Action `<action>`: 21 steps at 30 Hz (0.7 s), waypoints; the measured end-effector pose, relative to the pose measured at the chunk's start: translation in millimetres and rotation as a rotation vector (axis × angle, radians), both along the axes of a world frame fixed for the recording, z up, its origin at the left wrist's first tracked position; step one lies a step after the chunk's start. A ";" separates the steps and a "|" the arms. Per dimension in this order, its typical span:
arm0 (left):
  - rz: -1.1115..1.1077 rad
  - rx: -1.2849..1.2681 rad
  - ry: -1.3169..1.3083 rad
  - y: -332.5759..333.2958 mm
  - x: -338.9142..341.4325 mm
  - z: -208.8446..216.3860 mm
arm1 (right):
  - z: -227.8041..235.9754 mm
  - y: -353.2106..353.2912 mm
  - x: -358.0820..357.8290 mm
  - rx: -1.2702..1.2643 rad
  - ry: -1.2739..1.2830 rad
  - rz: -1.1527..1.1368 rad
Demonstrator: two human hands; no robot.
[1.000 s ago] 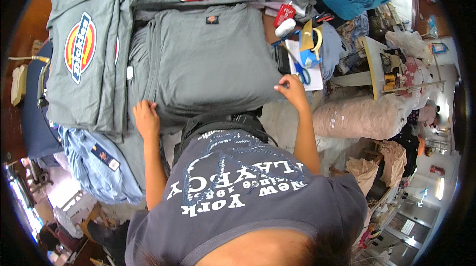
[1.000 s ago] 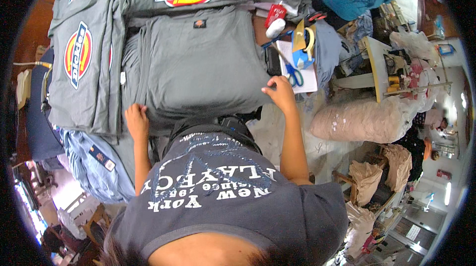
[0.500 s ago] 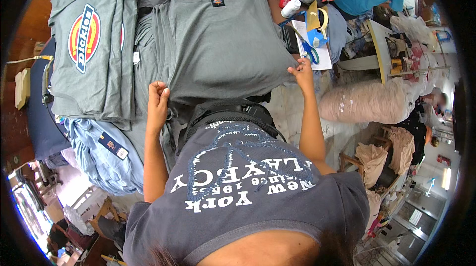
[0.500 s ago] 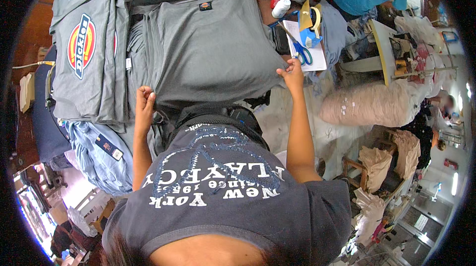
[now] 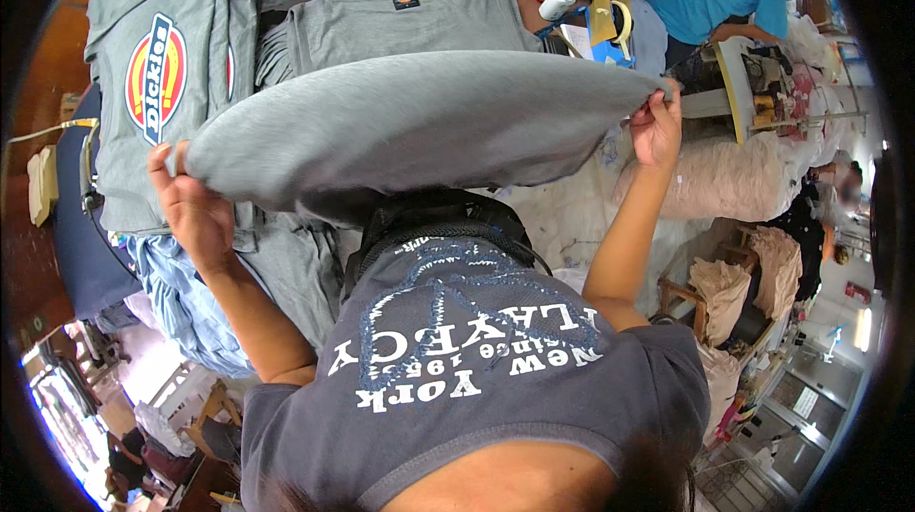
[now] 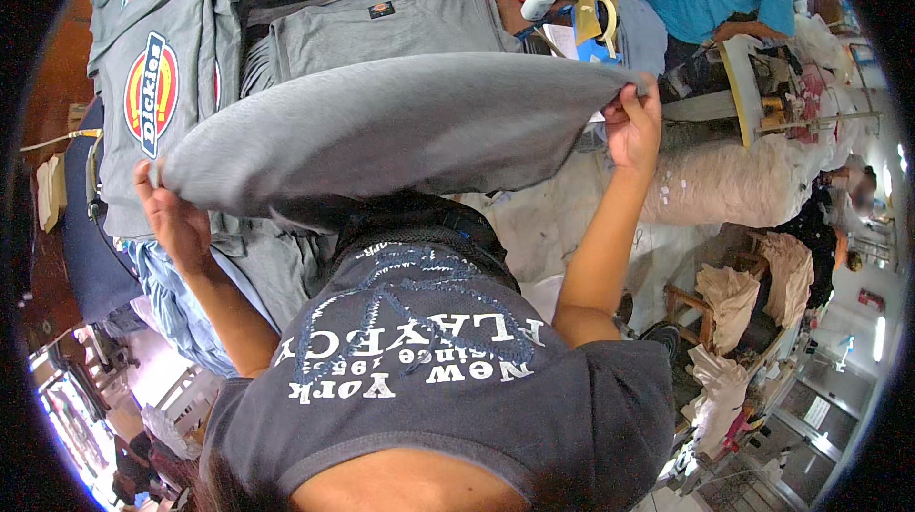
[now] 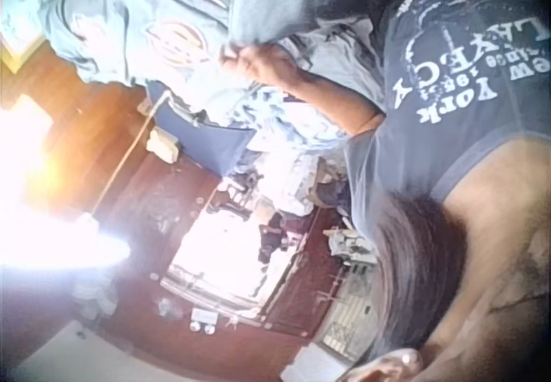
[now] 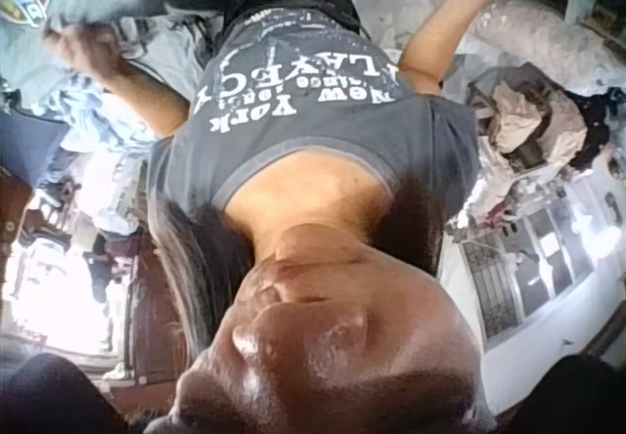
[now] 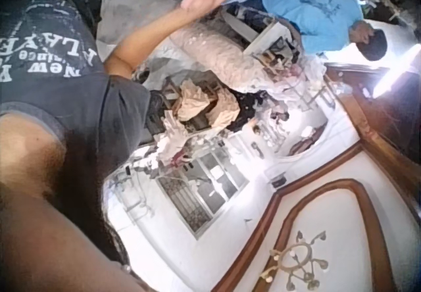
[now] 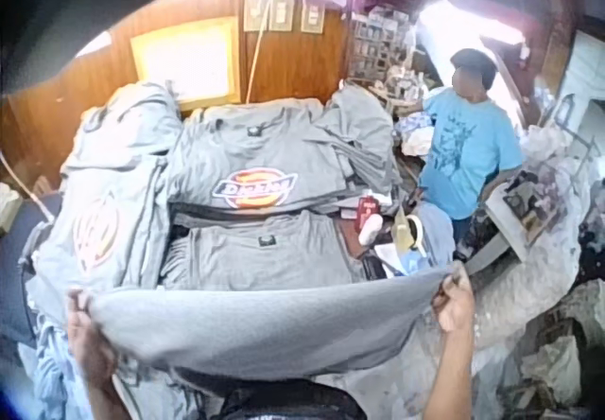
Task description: The person inspects and folds a series of t-shirts by hand, checking the collar and hems, and using scissors to trim a loose thread on one shirt before placing them into a stack on a work table.
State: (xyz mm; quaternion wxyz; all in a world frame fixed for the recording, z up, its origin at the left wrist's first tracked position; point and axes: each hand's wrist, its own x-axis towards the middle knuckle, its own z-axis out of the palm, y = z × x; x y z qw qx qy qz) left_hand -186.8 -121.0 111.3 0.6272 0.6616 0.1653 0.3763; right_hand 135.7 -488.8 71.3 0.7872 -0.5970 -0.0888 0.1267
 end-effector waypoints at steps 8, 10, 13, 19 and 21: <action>-0.065 0.256 -0.048 54.7 -69.5 45.8 | 75.4 -31.2 6.4 -0.022 -0.214 0.053; 0.110 0.400 0.110 73.2 -71.2 68.5 | 95.1 -16.9 16.0 -0.015 -0.251 0.110; 0.278 0.484 0.386 96.3 9.7 99.8 | 104.6 35.6 74.9 -0.051 -0.324 0.238; 0.400 0.608 0.075 180.7 138.9 68.8 | 70.1 168.2 148.3 0.033 -0.561 0.031; 0.407 0.611 0.052 192.6 134.6 30.5 | 45.6 187.4 131.0 -0.090 -0.663 0.041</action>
